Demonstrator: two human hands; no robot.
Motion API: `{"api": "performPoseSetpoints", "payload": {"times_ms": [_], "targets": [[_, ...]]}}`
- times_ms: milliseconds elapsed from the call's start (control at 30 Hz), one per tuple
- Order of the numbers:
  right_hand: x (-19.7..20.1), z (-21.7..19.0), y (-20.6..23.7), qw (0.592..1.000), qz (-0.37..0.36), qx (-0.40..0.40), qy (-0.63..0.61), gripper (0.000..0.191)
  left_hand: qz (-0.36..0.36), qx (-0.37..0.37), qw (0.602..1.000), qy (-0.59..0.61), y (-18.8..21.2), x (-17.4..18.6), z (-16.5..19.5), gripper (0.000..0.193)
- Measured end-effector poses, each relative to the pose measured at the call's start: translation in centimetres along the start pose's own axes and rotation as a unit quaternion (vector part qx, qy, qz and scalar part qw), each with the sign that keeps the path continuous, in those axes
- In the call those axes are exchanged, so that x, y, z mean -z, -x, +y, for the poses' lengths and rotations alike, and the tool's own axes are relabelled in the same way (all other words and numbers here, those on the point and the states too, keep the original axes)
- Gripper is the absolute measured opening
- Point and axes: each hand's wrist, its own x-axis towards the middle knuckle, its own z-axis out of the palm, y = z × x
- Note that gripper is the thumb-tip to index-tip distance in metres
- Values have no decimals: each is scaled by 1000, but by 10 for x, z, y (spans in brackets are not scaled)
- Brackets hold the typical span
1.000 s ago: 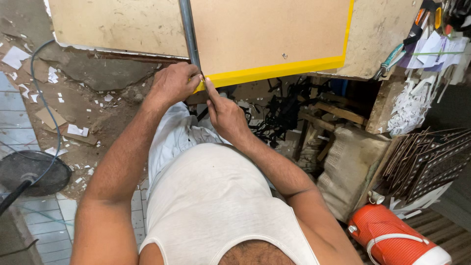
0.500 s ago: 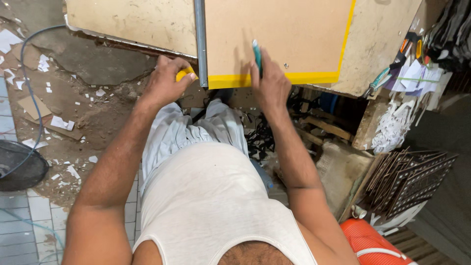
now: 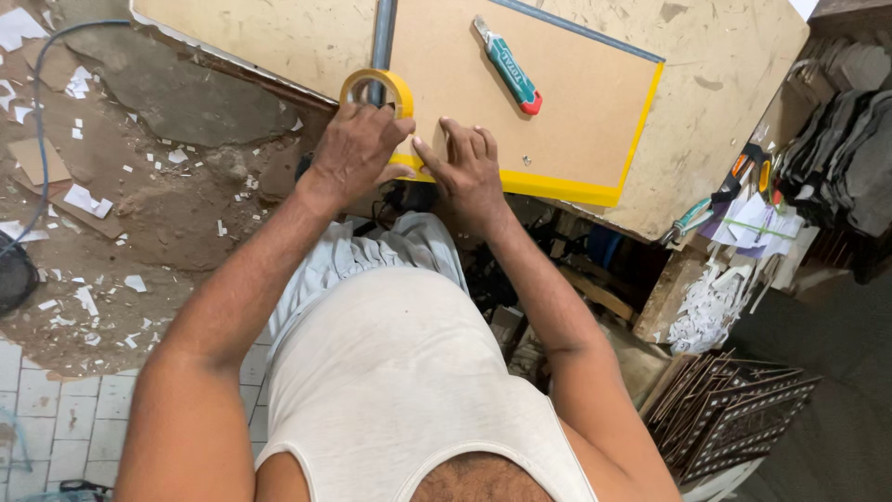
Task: The person cuts black trim from a decorative panel using a utility knife, then applies yellow tape to the edges of a rectangular board. They smooth the tape and place small white paper pieces along the taped border.
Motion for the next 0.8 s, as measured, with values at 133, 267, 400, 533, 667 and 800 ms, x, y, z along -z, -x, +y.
{"api": "performPoseSetpoints", "payload": {"times_ms": [133,267,400,533,667,800], "targets": [[1,27,12,996,18,63,65,55,-69,19,995,-68,-14,-10,12,75],[10,72,62,995,22,72,72,55,-57,29,994,-84,-12,-14,25,65],[27,139,129,994,17,73,80,56,-97,67,991,-71,-17,-14,37,56],[56,213,204,987,-2,75,145,56,-102,72,991,-54,-23,-5,54,49],[82,270,260,980,-8,66,187,55,-137,87,985,-67,-30,1,68,45],[79,290,276,970,-4,76,231,54,-161,76,980,-83,-37,-2,74,42]]}}
